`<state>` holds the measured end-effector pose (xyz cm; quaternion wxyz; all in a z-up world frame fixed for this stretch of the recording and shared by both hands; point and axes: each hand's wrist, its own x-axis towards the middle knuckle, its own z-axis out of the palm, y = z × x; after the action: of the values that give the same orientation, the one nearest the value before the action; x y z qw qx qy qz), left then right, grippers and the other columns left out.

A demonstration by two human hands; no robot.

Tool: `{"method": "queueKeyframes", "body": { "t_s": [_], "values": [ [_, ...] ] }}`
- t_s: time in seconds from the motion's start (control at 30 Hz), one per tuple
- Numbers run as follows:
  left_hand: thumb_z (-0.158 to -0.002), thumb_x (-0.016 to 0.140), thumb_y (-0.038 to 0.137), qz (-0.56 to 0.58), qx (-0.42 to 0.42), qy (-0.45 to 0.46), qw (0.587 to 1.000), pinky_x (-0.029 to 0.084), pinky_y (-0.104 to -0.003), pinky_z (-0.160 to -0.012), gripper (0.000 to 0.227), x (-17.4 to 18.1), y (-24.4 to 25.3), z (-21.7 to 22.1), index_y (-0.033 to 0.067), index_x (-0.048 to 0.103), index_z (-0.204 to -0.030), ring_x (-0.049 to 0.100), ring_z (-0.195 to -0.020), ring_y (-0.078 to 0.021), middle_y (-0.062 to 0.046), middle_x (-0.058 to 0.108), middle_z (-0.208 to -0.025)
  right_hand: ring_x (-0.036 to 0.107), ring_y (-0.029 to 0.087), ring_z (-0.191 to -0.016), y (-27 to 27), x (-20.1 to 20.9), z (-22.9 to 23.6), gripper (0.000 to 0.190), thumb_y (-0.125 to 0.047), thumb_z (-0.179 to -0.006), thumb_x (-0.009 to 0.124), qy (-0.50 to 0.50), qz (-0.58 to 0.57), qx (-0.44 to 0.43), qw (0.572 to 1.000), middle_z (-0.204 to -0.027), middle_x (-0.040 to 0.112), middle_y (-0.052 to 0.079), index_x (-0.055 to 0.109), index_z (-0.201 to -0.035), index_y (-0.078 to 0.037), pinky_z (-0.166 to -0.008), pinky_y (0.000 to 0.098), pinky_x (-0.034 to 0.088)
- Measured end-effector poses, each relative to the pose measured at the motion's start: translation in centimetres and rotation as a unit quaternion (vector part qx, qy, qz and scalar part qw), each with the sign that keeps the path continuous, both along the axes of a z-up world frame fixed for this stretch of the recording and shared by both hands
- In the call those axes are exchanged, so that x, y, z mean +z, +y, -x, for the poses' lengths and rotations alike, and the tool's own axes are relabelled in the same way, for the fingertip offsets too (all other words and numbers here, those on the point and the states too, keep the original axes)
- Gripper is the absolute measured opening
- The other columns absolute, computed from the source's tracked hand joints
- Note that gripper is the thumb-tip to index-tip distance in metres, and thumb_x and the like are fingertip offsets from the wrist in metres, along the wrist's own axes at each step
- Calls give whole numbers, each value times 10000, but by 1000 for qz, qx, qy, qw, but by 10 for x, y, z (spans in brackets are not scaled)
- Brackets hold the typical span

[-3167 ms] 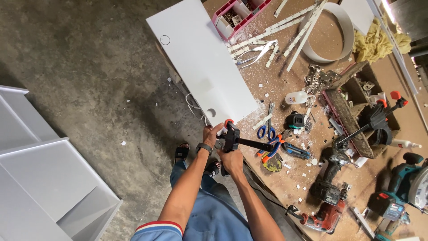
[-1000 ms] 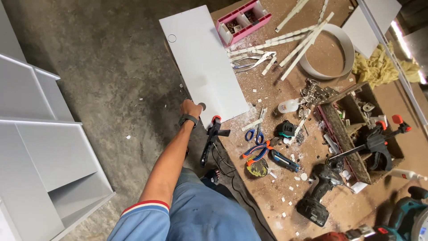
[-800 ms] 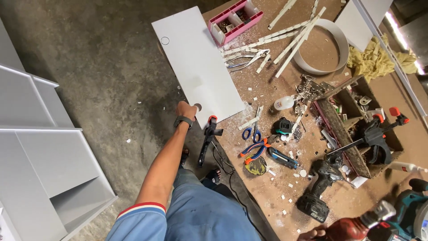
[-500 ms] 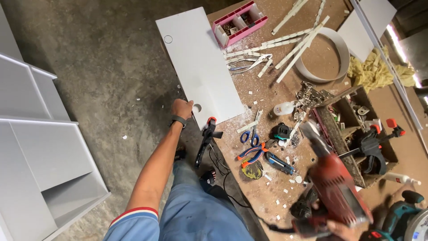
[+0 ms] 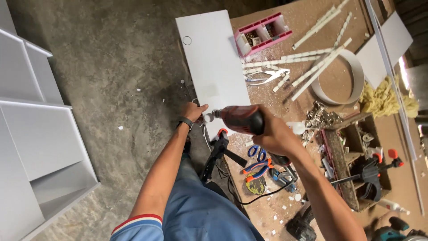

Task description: Assembling cabinet panels and drilling holes for hardware at a woodworking workbench.

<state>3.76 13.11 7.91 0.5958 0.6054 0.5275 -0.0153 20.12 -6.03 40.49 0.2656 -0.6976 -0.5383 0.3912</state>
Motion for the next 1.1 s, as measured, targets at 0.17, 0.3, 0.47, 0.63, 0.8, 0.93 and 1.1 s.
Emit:
{"method": "queueKeyframes", "body": {
  "t_s": [0.17,0.3,0.47,0.63,0.8,0.93,1.1],
  "values": [
    [-846,812,385,23,41,-56,997,507,-392,-507,462,-28,-2,-3,-37,685,-711,654,-530,-214,-136,674,-635,751,310,-854,42,8,33,820,71,-692,646,-64,243,-48,967,-1073,748,191,423,-1450,-149,-793,416,625],
    [-788,805,376,-20,51,-123,991,491,-403,-547,387,-25,-3,-1,9,706,-710,658,-542,-228,-118,677,-609,751,301,-799,47,-4,39,784,58,-693,641,-102,234,-15,967,-985,754,205,438,-1429,-121,-761,403,621],
    [-757,833,442,-54,50,-38,997,487,-428,-626,496,-27,-6,-4,-24,690,-661,657,-604,-281,-151,663,-621,756,319,-726,53,-9,43,795,56,-693,620,-113,244,-3,963,-930,756,219,418,-1441,-121,-695,408,640],
    [-735,851,435,-75,54,-35,995,479,-421,-624,491,-24,-8,-3,-23,693,-651,644,-602,-278,-165,665,-631,759,342,-730,61,-7,63,772,45,-713,627,-159,274,25,948,-882,760,227,416,-1434,-134,-721,418,640],
    [-763,833,371,-24,72,-60,995,461,-418,-564,429,-1,-5,0,11,650,-619,588,-533,-228,-127,625,-580,723,403,-787,61,-26,69,739,30,-717,659,-211,215,51,952,-835,724,272,421,-1406,-94,-720,484,592],
    [-779,833,353,-10,67,-73,995,439,-409,-546,438,-6,-5,-1,8,632,-598,540,-509,-217,-116,597,-559,728,388,-765,68,-24,63,741,32,-702,655,-177,245,10,953,-837,716,260,432,-1394,-108,-712,475,591],
    [-777,854,352,-14,70,-64,995,455,-404,-529,460,-10,-4,-2,-8,610,-626,549,-495,-208,-119,599,-577,749,352,-736,57,-44,46,724,-11,-681,701,-125,202,-8,971,-827,726,234,430,-1351,-67,-721,439,603]
  ]
}}
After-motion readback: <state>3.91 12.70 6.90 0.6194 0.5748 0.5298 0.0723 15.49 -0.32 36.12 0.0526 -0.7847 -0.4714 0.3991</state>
